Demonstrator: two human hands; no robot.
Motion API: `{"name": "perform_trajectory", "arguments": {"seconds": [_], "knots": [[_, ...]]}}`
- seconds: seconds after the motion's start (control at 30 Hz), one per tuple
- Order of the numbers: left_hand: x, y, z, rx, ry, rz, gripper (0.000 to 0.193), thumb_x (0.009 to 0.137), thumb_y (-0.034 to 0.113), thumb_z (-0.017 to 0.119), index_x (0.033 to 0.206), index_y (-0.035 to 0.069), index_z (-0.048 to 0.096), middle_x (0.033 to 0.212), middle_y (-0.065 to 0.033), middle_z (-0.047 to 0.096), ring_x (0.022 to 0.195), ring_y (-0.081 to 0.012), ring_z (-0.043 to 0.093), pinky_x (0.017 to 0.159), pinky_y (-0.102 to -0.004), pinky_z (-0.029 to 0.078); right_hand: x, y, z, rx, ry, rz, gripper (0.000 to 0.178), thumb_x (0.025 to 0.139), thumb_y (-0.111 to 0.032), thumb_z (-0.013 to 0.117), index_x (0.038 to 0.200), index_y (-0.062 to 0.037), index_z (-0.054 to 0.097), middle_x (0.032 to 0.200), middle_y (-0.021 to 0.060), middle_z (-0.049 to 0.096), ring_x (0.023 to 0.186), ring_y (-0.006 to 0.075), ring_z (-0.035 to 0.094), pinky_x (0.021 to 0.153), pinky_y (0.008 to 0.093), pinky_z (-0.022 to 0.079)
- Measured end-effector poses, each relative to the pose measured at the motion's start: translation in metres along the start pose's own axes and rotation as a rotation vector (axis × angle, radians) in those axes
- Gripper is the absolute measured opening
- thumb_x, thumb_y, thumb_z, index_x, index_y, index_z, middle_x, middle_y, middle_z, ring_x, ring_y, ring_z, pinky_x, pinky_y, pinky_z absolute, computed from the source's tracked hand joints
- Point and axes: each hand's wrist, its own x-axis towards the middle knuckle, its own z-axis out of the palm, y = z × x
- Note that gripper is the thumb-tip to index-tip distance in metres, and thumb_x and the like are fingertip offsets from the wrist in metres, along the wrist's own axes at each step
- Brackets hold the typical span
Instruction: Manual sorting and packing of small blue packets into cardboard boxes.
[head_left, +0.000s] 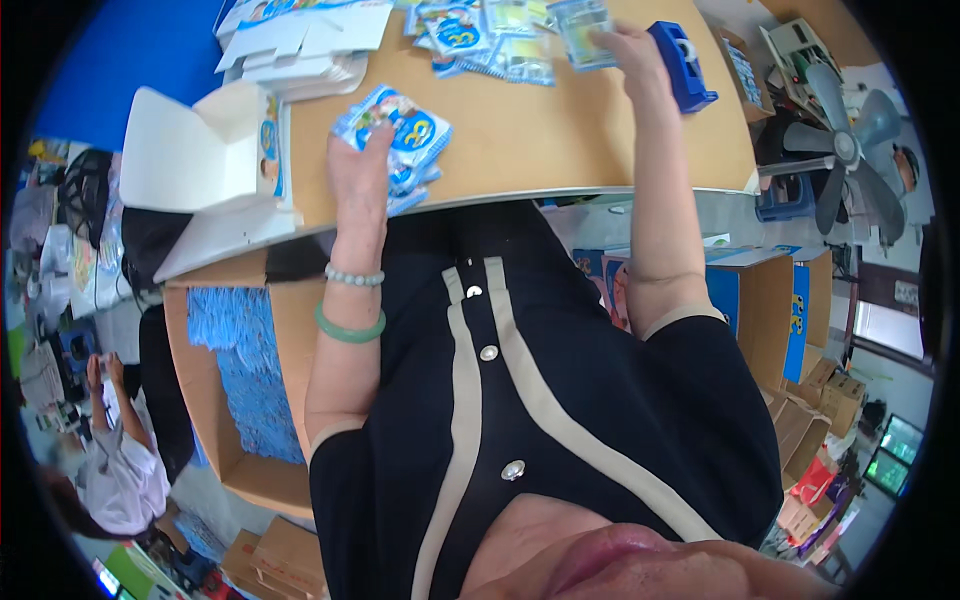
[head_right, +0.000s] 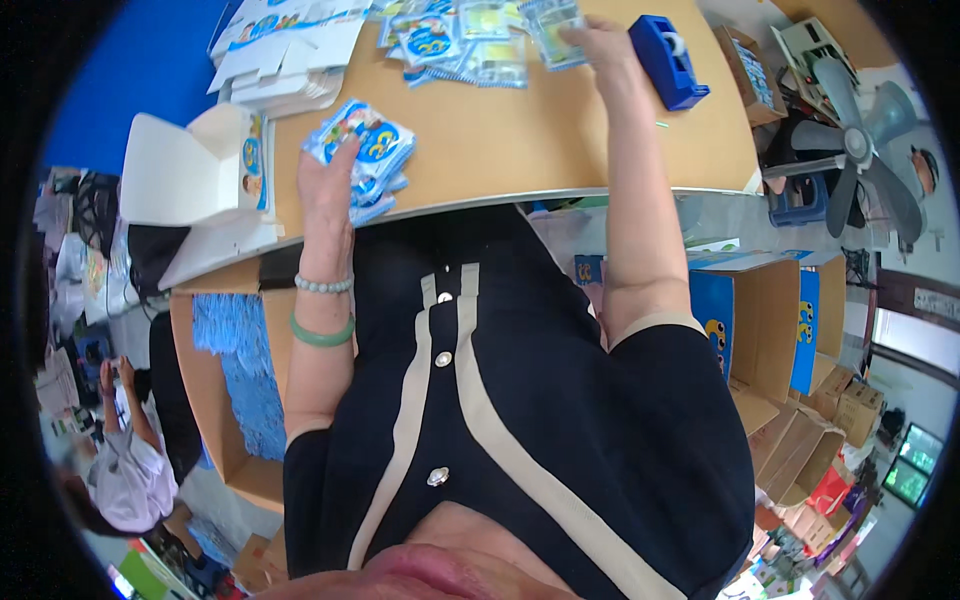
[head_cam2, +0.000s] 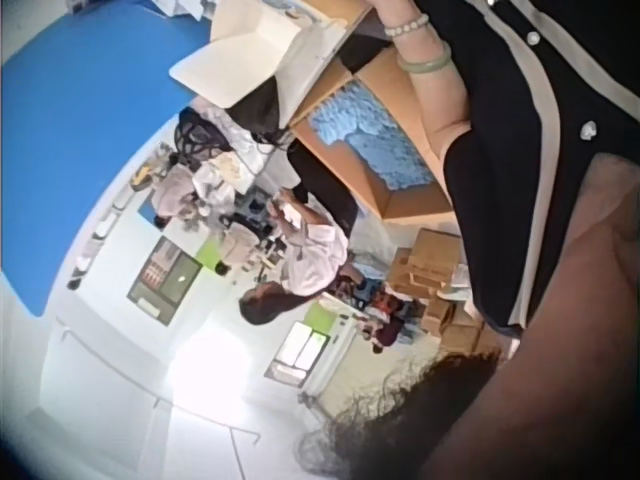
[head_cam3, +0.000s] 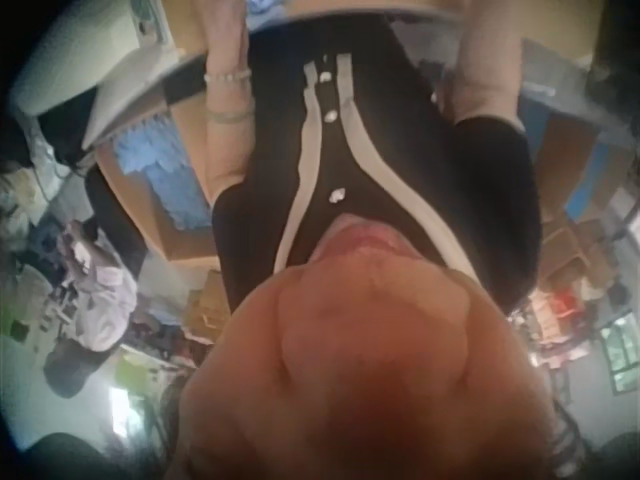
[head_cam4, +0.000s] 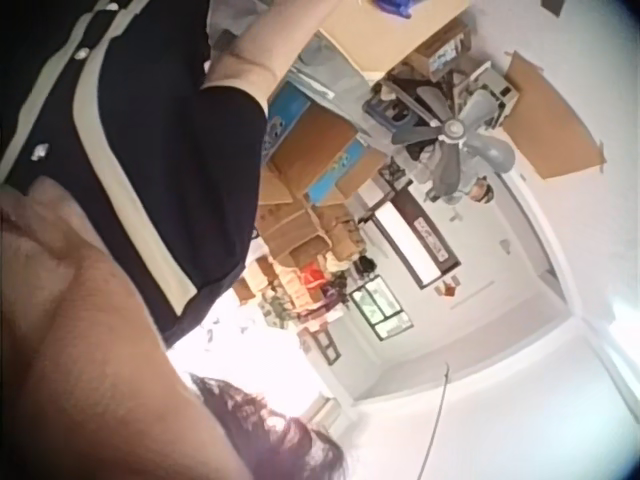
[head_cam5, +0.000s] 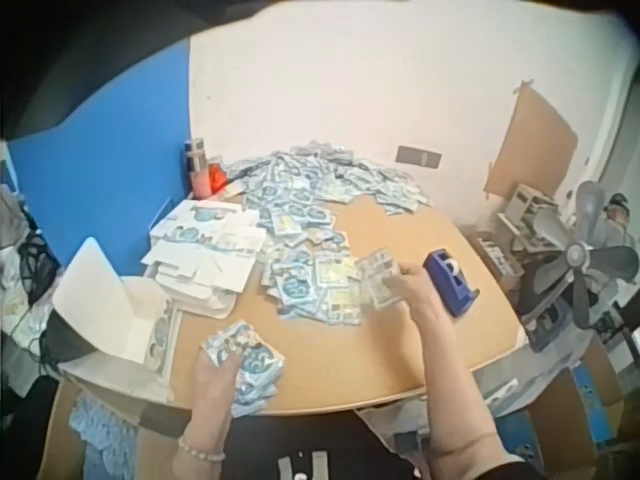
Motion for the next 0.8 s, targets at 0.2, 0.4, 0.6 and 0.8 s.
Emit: {"name": "perform_trajectory", "arguments": {"seconds": [0.2, 0.4, 0.6, 0.8], "knots": [[0.012, -0.018, -0.004, 0.214, 0.075, 0.13, 0.039, 0.085, 0.018, 0.068, 0.112, -0.007, 0.053, 0.1, -0.0168, 0.067, 0.088, -0.0236, 0.066, 0.078, -0.0357, 0.052, -0.101, -0.088, 0.097, -0.421, -0.019, -0.324, 0.031, 0.082, -0.021, 0.063, 0.107, -0.0028, 0.062, 0.092, 0.0169, 0.069, 0.088, 0.0307, 0.067, 0.08, 0.0406, 0.052], [0.011, -0.008, 0.017, 0.279, 0.254, 0.075, 0.05, 0.079, 0.023, 0.072, 0.112, -0.009, 0.05, 0.101, -0.0197, 0.066, 0.091, -0.0279, 0.066, 0.082, -0.0385, 0.051, -0.15, -0.072, 0.163, -0.604, -0.133, -0.586, 0.036, 0.09, -0.027, 0.059, 0.121, -0.0096, 0.059, 0.098, 0.0166, 0.067, 0.094, 0.0374, 0.063, 0.085, 0.0423, 0.051], [0.013, -0.008, 0.018, 0.285, 0.218, 0.063, 0.058, 0.077, 0.023, 0.075, 0.114, -0.009, 0.046, 0.103, -0.0227, 0.064, 0.094, -0.0305, 0.065, 0.083, -0.0393, 0.051, -0.149, -0.059, 0.147, -0.286, -0.199, -0.735, 0.033, 0.09, -0.033, 0.059, 0.11, -0.0074, 0.061, 0.105, 0.0155, 0.064, 0.098, 0.034, 0.061, 0.086, 0.0444, 0.049], [0.015, -0.006, 0.017, 0.3, 0.219, 0.017, 0.055, 0.077, 0.017, 0.076, 0.115, -0.008, 0.045, 0.104, -0.0232, 0.063, 0.094, -0.0295, 0.066, 0.083, -0.0378, 0.052, -0.079, -0.098, 0.119, -0.462, -0.325, -0.215, 0.048, 0.092, -0.038, 0.059, 0.123, -0.0012, 0.057, 0.094, 0.0175, 0.068, 0.091, 0.0323, 0.066, 0.086, 0.0425, 0.05]]}}
